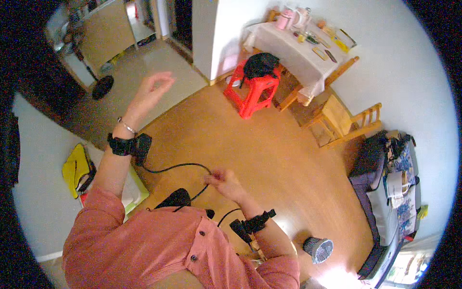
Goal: The person scrubs a metal dish rack with a sponge while sitting on the floor, then rinses it with a handheld shower head. Afterward, they wash their hands at a sink, dry them with a cloth, and walk to a dining table where they place a phone and pick up a glass.
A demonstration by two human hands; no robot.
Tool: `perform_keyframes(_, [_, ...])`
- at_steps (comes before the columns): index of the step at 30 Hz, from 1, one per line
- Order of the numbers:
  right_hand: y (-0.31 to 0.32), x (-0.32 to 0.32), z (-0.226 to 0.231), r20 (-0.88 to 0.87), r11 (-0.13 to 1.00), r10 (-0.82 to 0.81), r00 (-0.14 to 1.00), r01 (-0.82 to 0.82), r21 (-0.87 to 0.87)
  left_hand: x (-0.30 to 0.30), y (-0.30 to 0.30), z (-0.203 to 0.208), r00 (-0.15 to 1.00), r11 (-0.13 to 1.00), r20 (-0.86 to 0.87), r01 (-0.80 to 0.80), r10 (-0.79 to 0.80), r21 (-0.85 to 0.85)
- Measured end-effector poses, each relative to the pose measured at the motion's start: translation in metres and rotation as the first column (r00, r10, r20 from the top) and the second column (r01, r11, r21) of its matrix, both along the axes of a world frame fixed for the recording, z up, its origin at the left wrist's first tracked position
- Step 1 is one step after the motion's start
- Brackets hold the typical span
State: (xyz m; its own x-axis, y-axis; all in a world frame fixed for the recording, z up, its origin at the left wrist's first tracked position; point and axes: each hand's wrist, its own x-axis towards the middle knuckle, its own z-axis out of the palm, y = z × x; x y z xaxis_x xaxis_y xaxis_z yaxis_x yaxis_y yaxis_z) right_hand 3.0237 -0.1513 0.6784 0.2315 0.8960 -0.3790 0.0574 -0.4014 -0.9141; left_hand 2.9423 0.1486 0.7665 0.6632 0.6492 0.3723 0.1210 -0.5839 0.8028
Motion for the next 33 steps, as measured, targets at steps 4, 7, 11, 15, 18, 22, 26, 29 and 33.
perform_keyframes(4, [-0.019,0.069,-0.014,0.029,0.991,0.017,0.999,-0.021,0.13,0.071,-0.017,-0.015,0.997,0.895,0.031,0.073,-0.066,-0.441])
perform_keyframes(7, [-0.015,0.107,-0.037,-0.281,0.938,0.342,0.897,-0.342,0.051,0.139,-0.01,-0.02,0.973,0.886,0.085,0.23,-0.214,-0.402])
perform_keyframes(11, [-0.026,0.214,-0.081,0.178,0.979,-0.005,0.984,0.041,-0.201,0.252,0.02,-0.01,0.874,0.865,0.028,0.484,-0.485,-0.131])
perform_keyframes(15, [-0.083,0.328,-0.125,0.395,0.892,-0.296,0.87,0.399,-0.211,0.338,0.047,-0.01,0.731,0.755,-0.22,0.653,-0.646,-0.05])
perform_keyframes(18, [-0.137,0.372,-0.153,0.258,0.76,-0.581,0.772,0.628,-0.169,0.403,0.04,-0.039,0.733,0.756,-0.269,0.654,-0.625,0.026])
perform_keyframes(22, [-0.189,0.384,-0.184,0.115,0.459,-0.845,0.522,0.819,-0.345,0.469,0.016,-0.086,0.625,0.714,-0.462,0.7,-0.629,-0.025])
perform_keyframes(26, [-0.217,0.4,-0.213,0.158,0.314,-0.884,0.439,0.809,-0.496,0.541,-0.017,-0.123,0.494,0.613,-0.464,0.777,-0.735,-0.144])
perform_keyframes(29, [-0.234,0.449,-0.228,0.189,0.253,-0.897,0.4,0.814,-0.523,0.6,-0.028,-0.135,0.473,0.603,-0.471,0.779,-0.745,-0.172])
perform_keyframes(33, [-0.245,0.567,-0.238,0.127,0.241,-0.941,0.315,0.882,-0.405,0.682,-0.036,-0.142,0.555,0.648,-0.437,0.757,-0.708,-0.088])
